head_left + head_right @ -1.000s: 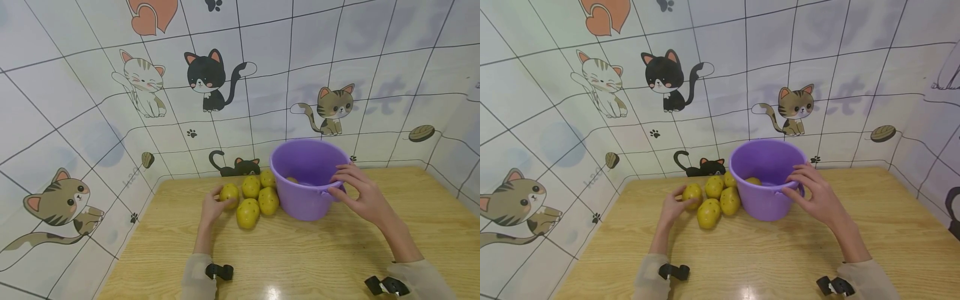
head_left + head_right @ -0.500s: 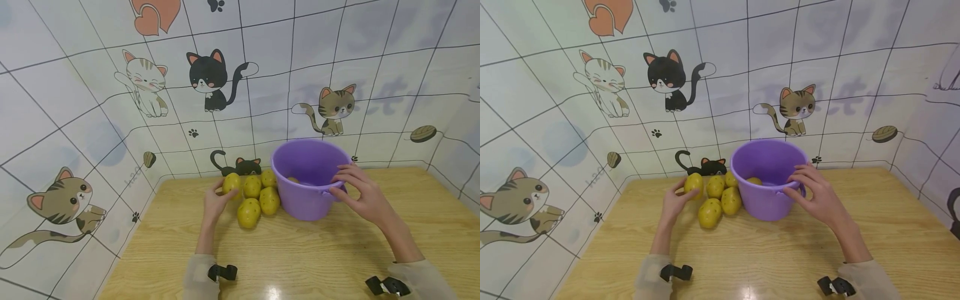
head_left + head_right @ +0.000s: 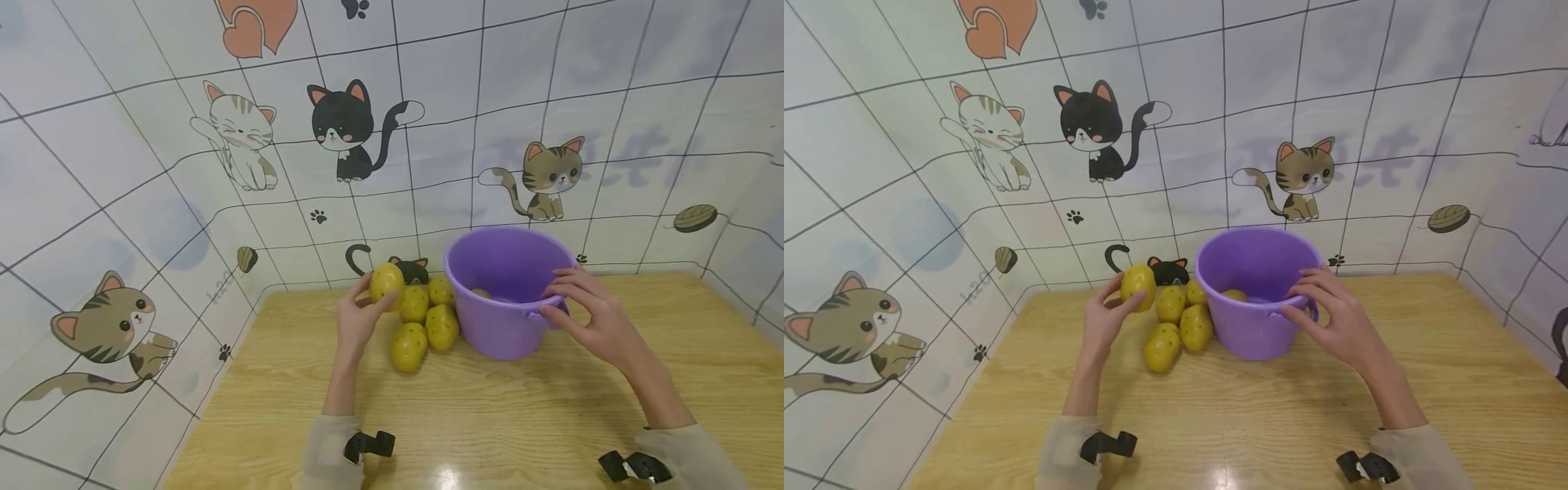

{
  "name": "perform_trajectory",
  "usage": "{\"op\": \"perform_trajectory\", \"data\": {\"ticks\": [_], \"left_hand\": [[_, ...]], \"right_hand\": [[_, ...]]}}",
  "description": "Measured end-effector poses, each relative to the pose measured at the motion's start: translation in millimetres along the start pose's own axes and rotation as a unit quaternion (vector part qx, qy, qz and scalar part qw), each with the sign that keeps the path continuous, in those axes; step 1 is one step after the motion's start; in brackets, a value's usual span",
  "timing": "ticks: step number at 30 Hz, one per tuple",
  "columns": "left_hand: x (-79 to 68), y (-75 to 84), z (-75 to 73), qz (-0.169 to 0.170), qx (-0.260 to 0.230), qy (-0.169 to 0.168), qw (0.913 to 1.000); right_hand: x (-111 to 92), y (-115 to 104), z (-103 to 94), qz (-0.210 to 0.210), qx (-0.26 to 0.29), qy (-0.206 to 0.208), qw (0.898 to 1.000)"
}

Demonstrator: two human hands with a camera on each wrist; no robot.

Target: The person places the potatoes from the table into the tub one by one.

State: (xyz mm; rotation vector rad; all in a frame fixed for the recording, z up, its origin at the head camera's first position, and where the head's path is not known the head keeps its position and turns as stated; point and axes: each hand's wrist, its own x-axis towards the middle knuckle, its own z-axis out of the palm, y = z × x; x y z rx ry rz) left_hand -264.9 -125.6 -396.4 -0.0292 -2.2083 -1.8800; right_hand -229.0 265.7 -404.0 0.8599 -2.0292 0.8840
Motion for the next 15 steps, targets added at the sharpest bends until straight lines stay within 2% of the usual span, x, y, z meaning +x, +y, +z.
{"op": "perform_trajectory", "data": {"ticks": [5,12,15], "left_hand": [[-3.8,11.6,6.6,0.019,-0.012,0.009,0.9997],[-10.5,21.4,16.9,0.072,-0.039,0.009,0.9966],[-13.3,24.8,21.7,0.084,-0.052,0.007,0.9951]], "right_hand": [[1,-1,-2.9,0.004,-0.003,-0.005,1.0],[0,0,-3.2,0.007,-0.014,-0.005,1.0],[-1,0,-2.7,0.007,-0.013,-0.007,1.0]]}}
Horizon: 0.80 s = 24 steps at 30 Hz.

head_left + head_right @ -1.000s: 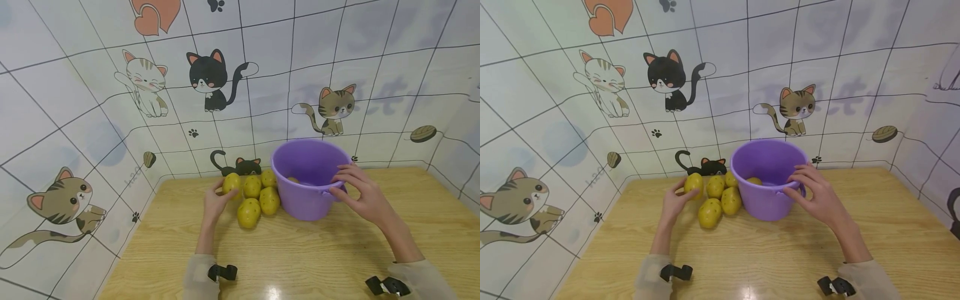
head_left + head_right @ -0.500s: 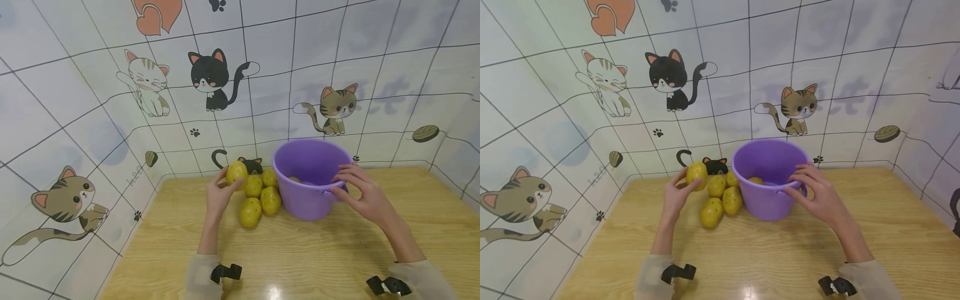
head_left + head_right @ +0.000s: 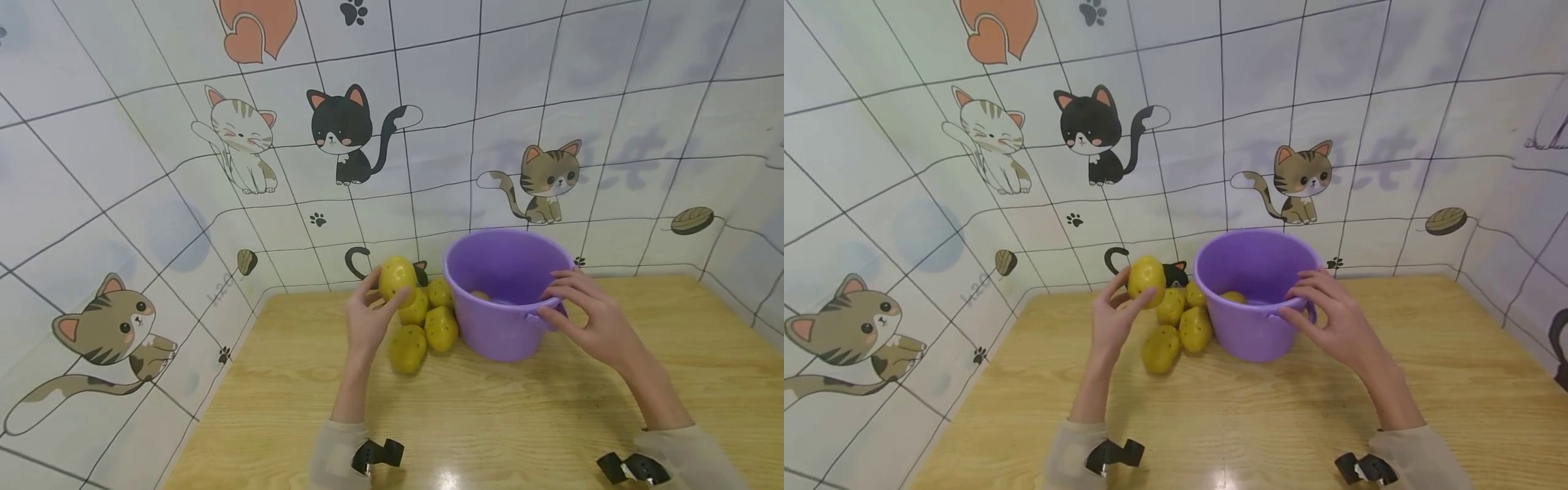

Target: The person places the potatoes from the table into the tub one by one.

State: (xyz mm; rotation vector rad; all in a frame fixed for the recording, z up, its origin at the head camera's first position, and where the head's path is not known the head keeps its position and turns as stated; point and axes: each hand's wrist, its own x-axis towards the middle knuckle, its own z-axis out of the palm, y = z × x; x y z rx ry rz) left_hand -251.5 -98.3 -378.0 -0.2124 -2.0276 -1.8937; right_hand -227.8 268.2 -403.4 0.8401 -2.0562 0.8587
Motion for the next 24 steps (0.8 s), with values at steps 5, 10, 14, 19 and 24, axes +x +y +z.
{"op": "perform_trajectory", "data": {"ticks": [5,10,14,19,24], "left_hand": [[-2.7,6.6,10.3,0.016,-0.019,-0.007,0.9997],[-5.7,14.0,21.4,0.023,-0.032,-0.011,0.9992],[-8.3,19.2,30.6,0.035,-0.039,-0.011,0.9986],[-10.2,23.0,42.5,0.055,-0.046,-0.013,0.9973],[-12.1,25.2,52.9,0.079,-0.047,-0.018,0.9956]], "right_hand": [[-1,0,-0.8,0.008,-0.002,-0.008,1.0],[-2,0,0.0,0.0,-0.005,0.001,1.0],[-1,0,1.5,-0.012,-0.006,0.01,1.0],[-1,0,1.8,-0.01,-0.007,0.008,1.0],[-1,0,1.2,-0.005,-0.006,0.004,1.0]]}}
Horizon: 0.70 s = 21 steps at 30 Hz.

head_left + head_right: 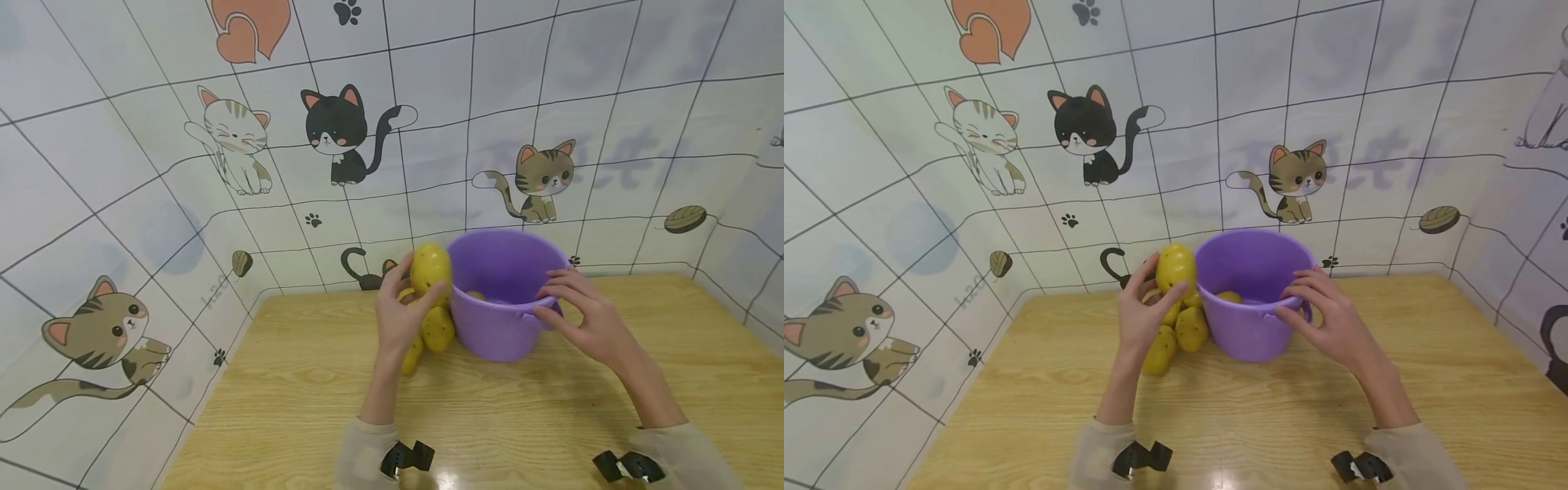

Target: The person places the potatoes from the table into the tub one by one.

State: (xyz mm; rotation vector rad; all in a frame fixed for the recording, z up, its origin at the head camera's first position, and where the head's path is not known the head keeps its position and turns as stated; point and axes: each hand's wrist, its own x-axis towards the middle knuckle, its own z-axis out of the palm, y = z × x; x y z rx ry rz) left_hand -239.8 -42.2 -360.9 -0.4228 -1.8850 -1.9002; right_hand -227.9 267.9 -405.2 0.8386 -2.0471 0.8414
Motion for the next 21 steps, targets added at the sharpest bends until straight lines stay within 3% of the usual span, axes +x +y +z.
{"op": "perform_trajectory", "data": {"ticks": [9,21], "left_hand": [[-0.1,1.9,14.3,0.012,0.006,-0.005,0.9999],[1.0,2.2,34.2,0.055,0.046,-0.031,0.997]], "right_hand": [[1,0,0.3,0.003,0.007,-0.005,1.0],[1,-1,0.6,0.006,0.01,-0.007,1.0]]}}
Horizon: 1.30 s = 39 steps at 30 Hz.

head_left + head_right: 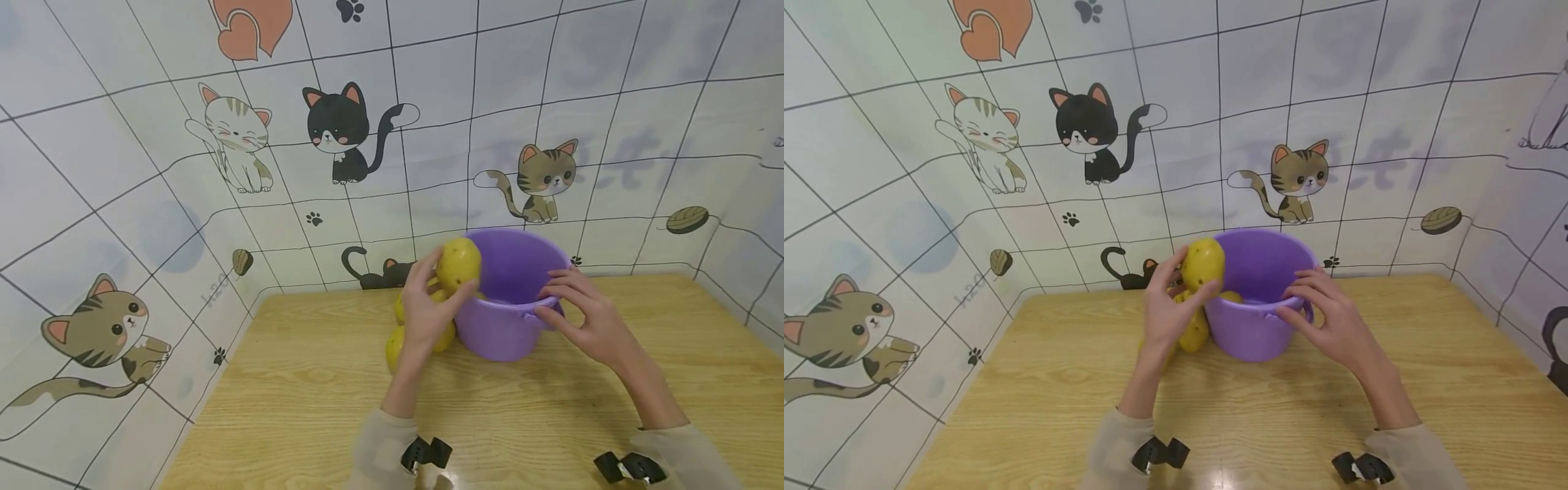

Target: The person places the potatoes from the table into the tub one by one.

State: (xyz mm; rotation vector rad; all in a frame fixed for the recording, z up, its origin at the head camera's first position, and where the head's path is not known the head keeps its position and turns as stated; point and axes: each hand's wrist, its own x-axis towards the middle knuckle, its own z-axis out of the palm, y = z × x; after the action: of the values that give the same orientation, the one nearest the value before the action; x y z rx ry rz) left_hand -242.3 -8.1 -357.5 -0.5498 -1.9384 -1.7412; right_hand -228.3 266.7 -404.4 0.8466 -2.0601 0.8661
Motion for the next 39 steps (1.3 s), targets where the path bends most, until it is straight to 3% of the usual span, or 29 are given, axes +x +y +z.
{"op": "perform_trajectory", "data": {"ticks": [7,19,24,30,39], "left_hand": [[2.6,0.1,7.2,0.023,0.025,-0.01,0.9994],[5.5,-2.7,20.4,0.059,0.093,-0.025,0.9936],[3.4,-4.2,25.7,0.081,0.127,-0.049,0.9873],[2.0,-8.3,28.2,0.119,0.125,-0.068,0.9826],[-2.0,-7.4,23.3,0.136,0.134,-0.086,0.9779]], "right_hand": [[2,2,2.9,-0.032,0.012,0.029,0.999],[1,2,3.3,-0.028,0.006,0.026,0.999],[2,3,4.6,-0.034,0.003,0.031,0.999],[3,3,6.3,-0.039,0.0,0.034,0.999],[2,3,7.6,-0.044,0.001,0.039,0.998]]}}
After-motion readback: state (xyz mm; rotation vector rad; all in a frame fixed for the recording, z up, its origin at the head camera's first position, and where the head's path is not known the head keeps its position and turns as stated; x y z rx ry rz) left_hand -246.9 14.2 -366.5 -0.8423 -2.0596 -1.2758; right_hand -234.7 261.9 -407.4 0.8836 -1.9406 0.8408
